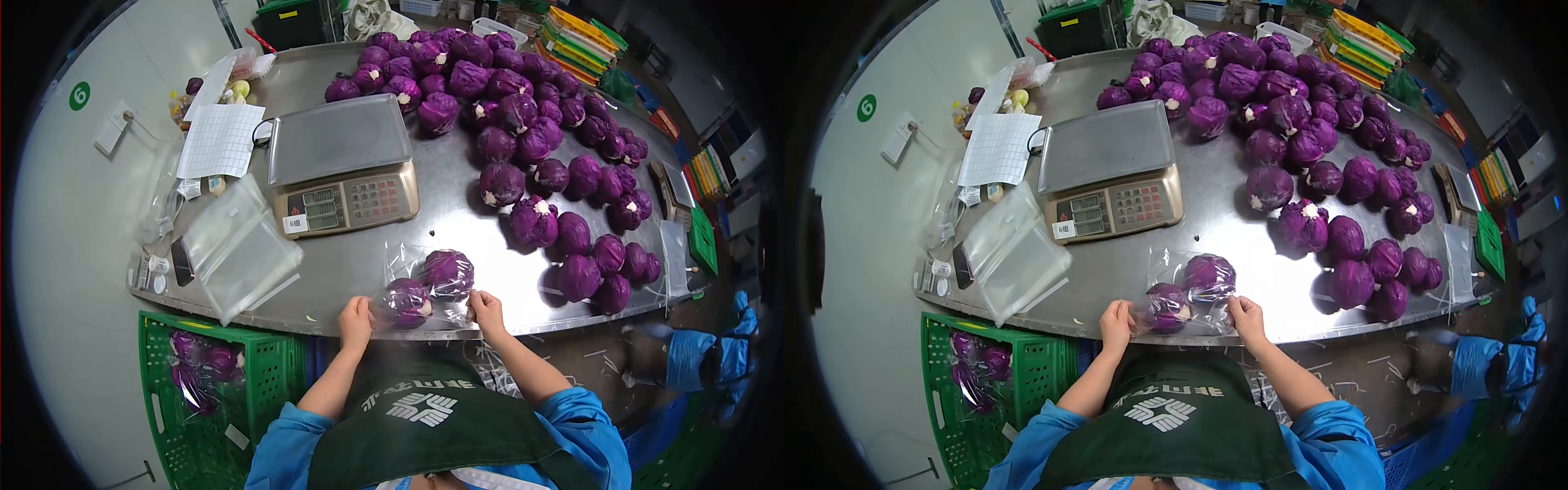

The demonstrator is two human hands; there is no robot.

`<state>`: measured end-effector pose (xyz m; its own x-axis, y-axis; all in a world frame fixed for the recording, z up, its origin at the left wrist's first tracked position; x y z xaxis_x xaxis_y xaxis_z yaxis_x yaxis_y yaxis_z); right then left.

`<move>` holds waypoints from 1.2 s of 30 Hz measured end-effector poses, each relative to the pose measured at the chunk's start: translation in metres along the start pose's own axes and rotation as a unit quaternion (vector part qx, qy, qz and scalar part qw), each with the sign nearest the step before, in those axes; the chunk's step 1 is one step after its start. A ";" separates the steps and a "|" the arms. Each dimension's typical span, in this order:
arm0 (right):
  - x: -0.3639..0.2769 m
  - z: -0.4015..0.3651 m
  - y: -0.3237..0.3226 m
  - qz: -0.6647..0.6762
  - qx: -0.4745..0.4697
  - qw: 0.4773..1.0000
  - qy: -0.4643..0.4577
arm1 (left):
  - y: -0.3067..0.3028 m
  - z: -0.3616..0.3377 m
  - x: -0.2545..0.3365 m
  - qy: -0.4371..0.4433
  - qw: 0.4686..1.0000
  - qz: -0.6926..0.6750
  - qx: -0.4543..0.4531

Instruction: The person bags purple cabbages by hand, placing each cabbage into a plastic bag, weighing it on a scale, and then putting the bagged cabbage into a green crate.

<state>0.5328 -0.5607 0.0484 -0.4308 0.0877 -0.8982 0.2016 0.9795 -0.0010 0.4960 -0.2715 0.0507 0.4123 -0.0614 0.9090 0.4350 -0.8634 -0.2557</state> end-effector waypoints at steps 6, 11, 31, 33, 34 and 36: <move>-0.034 -0.001 0.001 0.034 -0.019 0.998 -0.050 | -0.005 -0.003 0.007 0.174 0.975 0.067 0.119; -0.060 -0.005 0.012 0.028 -0.087 0.991 -0.101 | -0.004 -0.014 0.005 0.086 0.973 -0.175 0.121; -0.124 0.017 0.047 -0.256 0.076 0.859 -0.437 | 0.016 -0.027 0.095 0.429 0.858 0.273 0.070; -0.100 0.016 0.081 -0.450 0.005 0.753 -0.480 | 0.054 -0.067 0.107 0.533 0.795 0.280 -0.073; -0.096 0.019 0.084 -0.435 0.023 0.747 -0.503 | 0.062 -0.064 0.095 0.542 0.771 0.326 -0.073; -0.093 0.036 0.082 -0.404 -0.021 0.784 -0.471 | 0.063 -0.048 0.076 0.482 0.805 0.342 -0.048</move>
<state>0.6211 -0.4953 0.1157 0.4408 -0.7184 -0.5382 0.1603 0.6530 -0.7402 0.5165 -0.3546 0.1190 -0.3045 -0.8590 0.4115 0.2872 -0.4947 -0.8202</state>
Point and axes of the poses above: each hand's wrist, its own z-axis towards the middle knuckle, its own y-axis out of the palm, x = y × z, the point moved 4 cm from there along z, towards the middle knuckle, and after that the axes turned 11 degrees about x, right-handed, at the moved point
